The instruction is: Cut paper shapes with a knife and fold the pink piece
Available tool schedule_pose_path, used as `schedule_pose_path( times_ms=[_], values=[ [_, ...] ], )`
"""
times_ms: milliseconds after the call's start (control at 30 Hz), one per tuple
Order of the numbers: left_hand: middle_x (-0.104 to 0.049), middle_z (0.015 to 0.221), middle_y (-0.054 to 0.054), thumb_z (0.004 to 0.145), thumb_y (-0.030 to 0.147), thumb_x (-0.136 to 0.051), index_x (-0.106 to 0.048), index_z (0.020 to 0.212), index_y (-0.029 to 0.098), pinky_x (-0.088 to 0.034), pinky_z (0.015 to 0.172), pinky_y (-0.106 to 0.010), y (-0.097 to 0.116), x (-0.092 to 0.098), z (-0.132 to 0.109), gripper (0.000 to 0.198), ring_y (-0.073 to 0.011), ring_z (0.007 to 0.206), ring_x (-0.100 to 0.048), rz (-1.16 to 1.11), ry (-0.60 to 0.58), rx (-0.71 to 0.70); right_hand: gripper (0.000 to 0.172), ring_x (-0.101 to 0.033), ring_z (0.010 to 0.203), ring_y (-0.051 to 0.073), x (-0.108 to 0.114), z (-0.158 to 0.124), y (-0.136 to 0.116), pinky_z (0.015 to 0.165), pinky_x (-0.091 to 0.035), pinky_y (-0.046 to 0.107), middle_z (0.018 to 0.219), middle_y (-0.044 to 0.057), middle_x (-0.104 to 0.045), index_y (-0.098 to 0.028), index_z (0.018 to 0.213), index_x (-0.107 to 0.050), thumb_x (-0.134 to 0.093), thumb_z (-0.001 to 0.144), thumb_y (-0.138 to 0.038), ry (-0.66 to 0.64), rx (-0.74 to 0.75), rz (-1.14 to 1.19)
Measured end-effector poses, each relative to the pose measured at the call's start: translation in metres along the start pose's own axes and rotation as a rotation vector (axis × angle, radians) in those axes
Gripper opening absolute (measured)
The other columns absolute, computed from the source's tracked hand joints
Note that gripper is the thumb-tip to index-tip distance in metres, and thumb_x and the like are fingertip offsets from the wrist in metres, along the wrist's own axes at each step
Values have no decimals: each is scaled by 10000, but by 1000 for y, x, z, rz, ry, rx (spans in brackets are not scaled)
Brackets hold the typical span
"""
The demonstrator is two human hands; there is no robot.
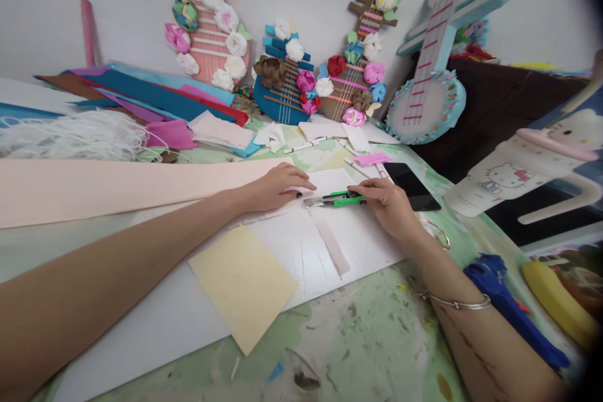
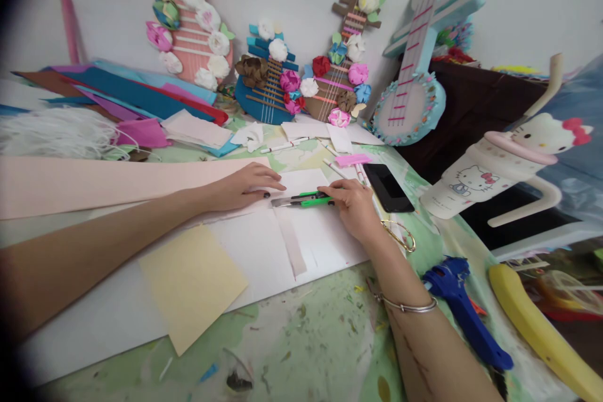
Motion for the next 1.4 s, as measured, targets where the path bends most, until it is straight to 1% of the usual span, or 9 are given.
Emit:
schedule_pose_path(
  times_ms=[100,267,367,500,667,833,1033,1233,1400],
  values=[
    [-612,1248,-78,867,135,-437,-652,1176,256,-349,1034,-441,-2,0,-1,395,-238,1175,-507,-13,8,0,463,-620,968,251,3,-2,2,837,-488,429,1054,72,-702,-263,1083,-739,-471,797,-16,-17,-18,-2],
    [-616,1237,-88,875,160,-442,-667,1152,240,-373,1018,-429,-4,-1,-1,366,-241,1149,-517,-8,24,6,468,-633,928,229,6,-4,3,805,-492,382,1008,54,-708,-275,1059,-746,-470,775,-25,8,-32,35],
    [-620,1231,-97,881,163,-444,-664,1153,223,-377,1011,-424,-4,-1,-1,355,-241,1144,-526,-6,32,4,473,-635,905,227,5,-3,0,822,-489,387,1013,49,-710,-274,1070,-741,-483,759,-28,-4,-29,52],
    [-620,1232,-107,894,173,-445,-654,1167,198,-382,1004,-407,-3,0,-1,345,-233,1144,-531,-16,32,3,463,-633,925,244,3,-1,-1,842,-480,407,1037,57,-710,-257,1081,-738,-499,756,-31,-29,-55,54],
    [-617,1246,-90,902,174,-447,-639,1178,209,-374,1009,-399,-3,2,-2,338,-224,1165,-524,-50,34,25,447,-630,940,240,3,-2,2,858,-481,406,1035,57,-705,-252,1094,-729,-502,772,-41,-27,-88,99],
    [-625,1240,-79,917,195,-450,-641,1163,221,-364,1009,-392,-4,1,-2,313,-222,1168,-523,-55,29,25,444,-627,971,251,0,-2,0,876,-479,423,1051,52,-703,-271,1101,-724,-524,779,-38,-64,-104,86],
    [-618,1241,-85,924,198,-446,-639,1167,205,-362,1010,-388,-4,1,-2,310,-221,1170,-517,-47,27,24,441,-624,972,248,1,-1,-4,887,-474,433,1052,51,-700,-270,1091,-725,-517,786,-30,-65,-92,54],
    [-619,1231,-108,920,165,-437,-657,1141,164,-370,1000,-378,-1,2,-1,312,-227,1143,-531,-31,22,30,437,-626,955,250,3,0,-14,873,-469,424,1048,79,-695,-225,1105,-727,-503,789,-25,-69,-80,48],
    [-628,1226,-91,920,154,-432,-658,1137,194,-378,999,-377,-1,2,-1,316,-219,1146,-535,-23,27,32,442,-622,976,251,2,0,-19,882,-465,421,1055,79,-698,-233,1100,-730,-500,792,-15,-77,-79,31]
  ],
)
Point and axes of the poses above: each hand's wrist, its own z-axis towards the middle knuckle, its own x-axis out of the back of the hand, y = z × x, the point moved 5 cm from there along z, towards the middle knuckle
